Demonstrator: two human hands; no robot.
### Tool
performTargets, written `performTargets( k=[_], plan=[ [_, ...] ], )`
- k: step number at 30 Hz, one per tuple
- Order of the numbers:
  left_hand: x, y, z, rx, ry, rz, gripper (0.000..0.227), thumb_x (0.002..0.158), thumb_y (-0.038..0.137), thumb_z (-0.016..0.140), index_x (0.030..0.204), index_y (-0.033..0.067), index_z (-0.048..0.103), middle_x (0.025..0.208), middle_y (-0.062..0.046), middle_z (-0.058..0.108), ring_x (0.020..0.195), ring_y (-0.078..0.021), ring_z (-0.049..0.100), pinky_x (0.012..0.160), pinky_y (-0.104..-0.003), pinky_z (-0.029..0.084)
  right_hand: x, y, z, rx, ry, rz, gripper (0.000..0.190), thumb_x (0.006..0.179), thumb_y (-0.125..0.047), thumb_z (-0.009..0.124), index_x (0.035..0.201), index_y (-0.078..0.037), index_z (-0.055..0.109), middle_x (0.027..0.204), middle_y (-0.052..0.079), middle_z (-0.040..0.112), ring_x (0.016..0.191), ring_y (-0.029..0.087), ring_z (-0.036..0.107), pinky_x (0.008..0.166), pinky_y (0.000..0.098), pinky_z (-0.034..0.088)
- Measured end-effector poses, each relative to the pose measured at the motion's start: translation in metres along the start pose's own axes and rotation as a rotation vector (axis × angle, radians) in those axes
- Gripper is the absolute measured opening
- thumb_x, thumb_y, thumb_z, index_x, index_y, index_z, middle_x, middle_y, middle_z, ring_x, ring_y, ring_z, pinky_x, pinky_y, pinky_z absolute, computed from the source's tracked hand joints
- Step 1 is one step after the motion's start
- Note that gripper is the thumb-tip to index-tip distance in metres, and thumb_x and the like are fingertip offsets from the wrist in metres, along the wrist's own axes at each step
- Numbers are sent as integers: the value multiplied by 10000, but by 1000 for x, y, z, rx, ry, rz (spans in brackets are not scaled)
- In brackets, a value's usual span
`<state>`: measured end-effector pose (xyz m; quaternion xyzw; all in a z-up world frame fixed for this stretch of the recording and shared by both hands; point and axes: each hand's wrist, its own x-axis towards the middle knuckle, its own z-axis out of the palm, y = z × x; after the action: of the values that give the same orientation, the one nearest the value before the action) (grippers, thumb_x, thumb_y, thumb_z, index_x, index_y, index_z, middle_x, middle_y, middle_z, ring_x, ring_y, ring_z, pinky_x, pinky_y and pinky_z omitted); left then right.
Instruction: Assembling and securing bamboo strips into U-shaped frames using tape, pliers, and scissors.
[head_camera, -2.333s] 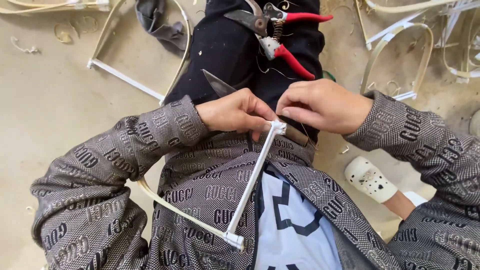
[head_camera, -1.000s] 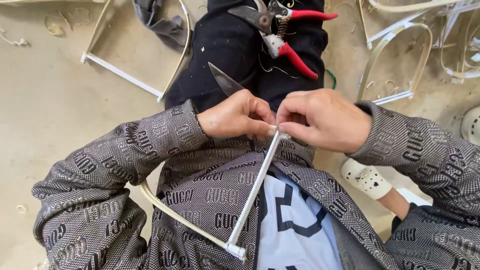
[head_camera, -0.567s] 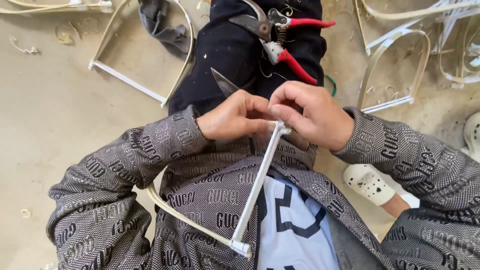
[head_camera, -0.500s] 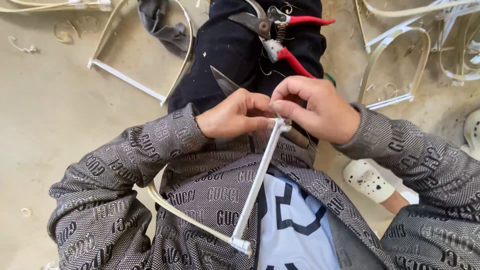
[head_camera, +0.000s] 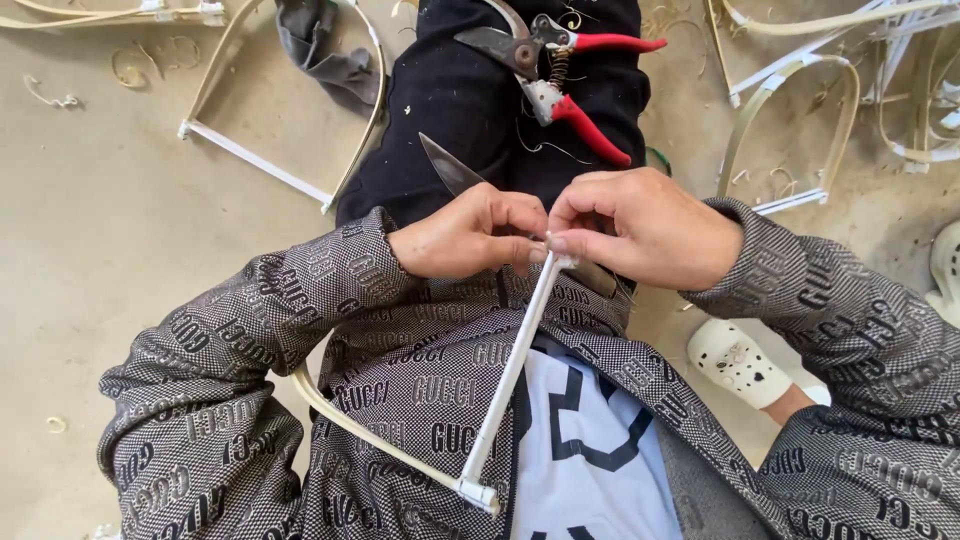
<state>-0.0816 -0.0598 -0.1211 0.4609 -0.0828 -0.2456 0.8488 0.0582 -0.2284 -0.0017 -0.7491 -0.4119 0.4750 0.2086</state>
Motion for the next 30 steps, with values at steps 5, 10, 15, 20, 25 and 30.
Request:
performTargets(
  k=[5,10,15,20,25,30],
  plan=[
    [1,12,-4,55,31,47,210,1022,102,671,1194,-8,720,1045,-16,605,926,-88,648,818,-247,577,-9,-4,-12,39,42,-112,190,898,-190,727,1013,-40,714,870,54,672,735,140,670,644,286,530],
    [-2,38,-9,44,171,159,230,1032,75,647,1244,3,702,1045,-11,622,949,-81,664,844,-241,582,-14,-20,-14,-1,302,-168,238,881,-146,784,1031,1,673,912,74,647,754,144,667,671,272,532],
    [3,48,-6,194,304,293,212,1042,28,647,1244,13,709,1040,-10,606,947,-73,638,828,-229,550,-15,-34,-6,-155,568,-232,180,906,-78,817,982,2,675,950,84,653,780,156,671,698,271,540],
    [2,59,1,253,333,349,252,1036,6,643,1279,31,705,1029,-12,601,933,-74,619,812,-224,523,-13,-22,0,-185,602,-248,167,891,-37,793,952,3,642,928,88,642,763,173,660,690,288,531],
    [3,59,1,273,321,360,246,1048,17,650,1284,48,713,1025,-12,603,917,-75,627,794,-222,535,-18,-12,-6,-128,534,-271,175,870,-23,770,948,-11,614,922,84,636,801,204,648,730,310,522],
    [0,65,2,185,298,344,250,1062,42,619,1303,56,685,1059,-11,581,927,-76,632,795,-224,549,-19,-21,-9,-151,618,-347,284,848,-91,853,1029,-29,642,1059,109,630,956,235,643,836,344,523]
  ],
)
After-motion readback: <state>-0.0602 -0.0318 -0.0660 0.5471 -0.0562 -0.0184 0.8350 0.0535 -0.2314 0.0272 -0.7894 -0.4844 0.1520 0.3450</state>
